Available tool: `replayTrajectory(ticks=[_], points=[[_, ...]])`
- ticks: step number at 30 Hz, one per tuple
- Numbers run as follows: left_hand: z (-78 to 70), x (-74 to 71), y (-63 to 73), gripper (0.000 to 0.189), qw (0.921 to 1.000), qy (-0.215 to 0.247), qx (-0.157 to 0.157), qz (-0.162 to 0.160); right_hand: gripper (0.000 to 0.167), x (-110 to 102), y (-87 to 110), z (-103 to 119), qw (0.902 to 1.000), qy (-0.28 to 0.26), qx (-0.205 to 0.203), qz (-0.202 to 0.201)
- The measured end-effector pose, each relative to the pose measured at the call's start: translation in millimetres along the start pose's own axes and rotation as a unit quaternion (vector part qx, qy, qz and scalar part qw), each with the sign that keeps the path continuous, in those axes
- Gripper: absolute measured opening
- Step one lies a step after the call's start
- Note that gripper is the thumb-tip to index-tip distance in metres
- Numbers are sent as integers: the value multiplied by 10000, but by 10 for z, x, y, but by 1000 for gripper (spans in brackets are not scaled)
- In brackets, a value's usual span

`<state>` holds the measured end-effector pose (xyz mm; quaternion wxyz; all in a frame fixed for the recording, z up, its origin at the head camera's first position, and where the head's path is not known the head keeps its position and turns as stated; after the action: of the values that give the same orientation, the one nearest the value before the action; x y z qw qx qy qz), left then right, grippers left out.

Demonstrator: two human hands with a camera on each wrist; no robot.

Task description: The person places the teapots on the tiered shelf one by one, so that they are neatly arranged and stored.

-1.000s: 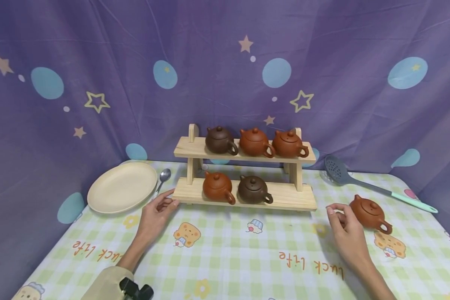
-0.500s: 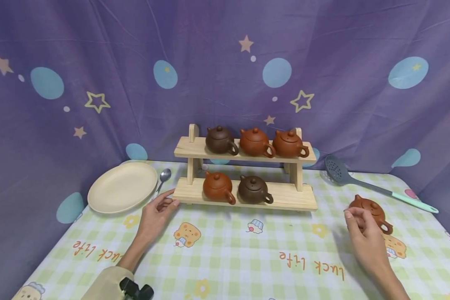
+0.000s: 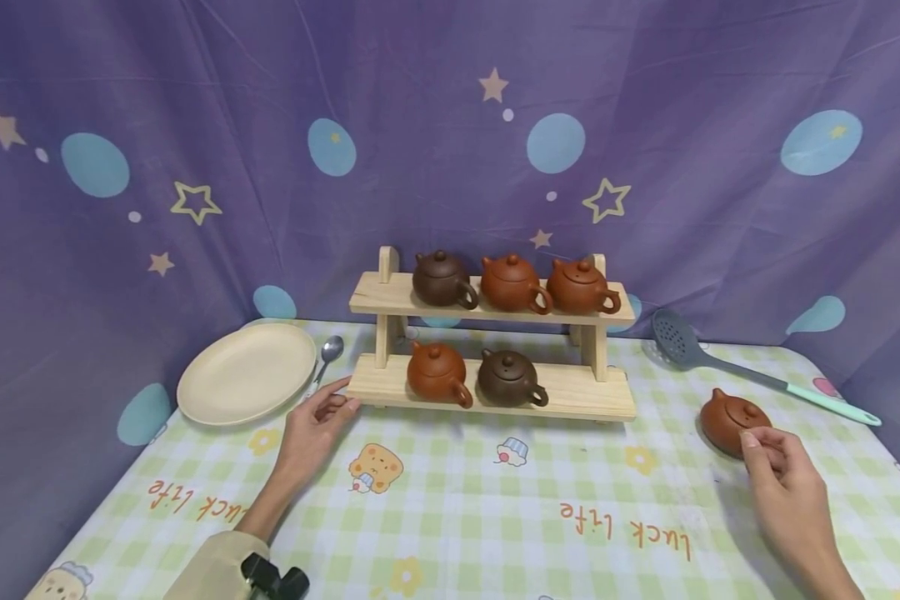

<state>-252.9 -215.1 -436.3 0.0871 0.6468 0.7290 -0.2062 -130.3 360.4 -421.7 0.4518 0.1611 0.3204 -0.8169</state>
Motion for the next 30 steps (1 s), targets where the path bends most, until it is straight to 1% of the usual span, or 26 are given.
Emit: replayTrajectory(ticks=[4,9,12,18,22,23,25,27,30], points=[[12,-1,-7,46,10000,-18,-26,7,26,-48,8,-62,9997,6,225,9],[16,-1,-24,46,10000,-85,-10,14,16,-99,12,-123,9994,-177,284,-44],[24,1,-28,46,10000,-55,-4,1,10,-149,16,-164,9992,-106,370,-81],[14,4,-26,46,9999,-34,76,-85,10,-219,9,-238,9968,128,779,-143],[3,2,-22,45,9999,-44,86,-127,8,-238,8,-276,9956,138,909,-196],[4,1,-22,45,9999,-50,76,-130,10,-241,7,-282,9953,160,931,-200],[9,1,-23,45,9999,-65,57,-126,21,-240,0,-295,9947,264,978,-179],[7,3,-22,45,9999,-80,60,-113,35,-233,-13,-309,9938,357,1045,-103],[13,1,-21,45,9999,-93,46,-107,47,-223,-26,-338,9925,496,1114,74]])
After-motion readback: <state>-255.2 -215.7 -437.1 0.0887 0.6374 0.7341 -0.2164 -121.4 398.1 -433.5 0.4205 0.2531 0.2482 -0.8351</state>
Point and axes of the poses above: each hand's wrist, its own y-axis away from the middle knuckle, its own x-axis out of the palm, z = x × y, the point moved 4 cm from there along -y, towards the middle knuckle, and after that the axes turned 6 degrees about -x, right-handed, at the moved point
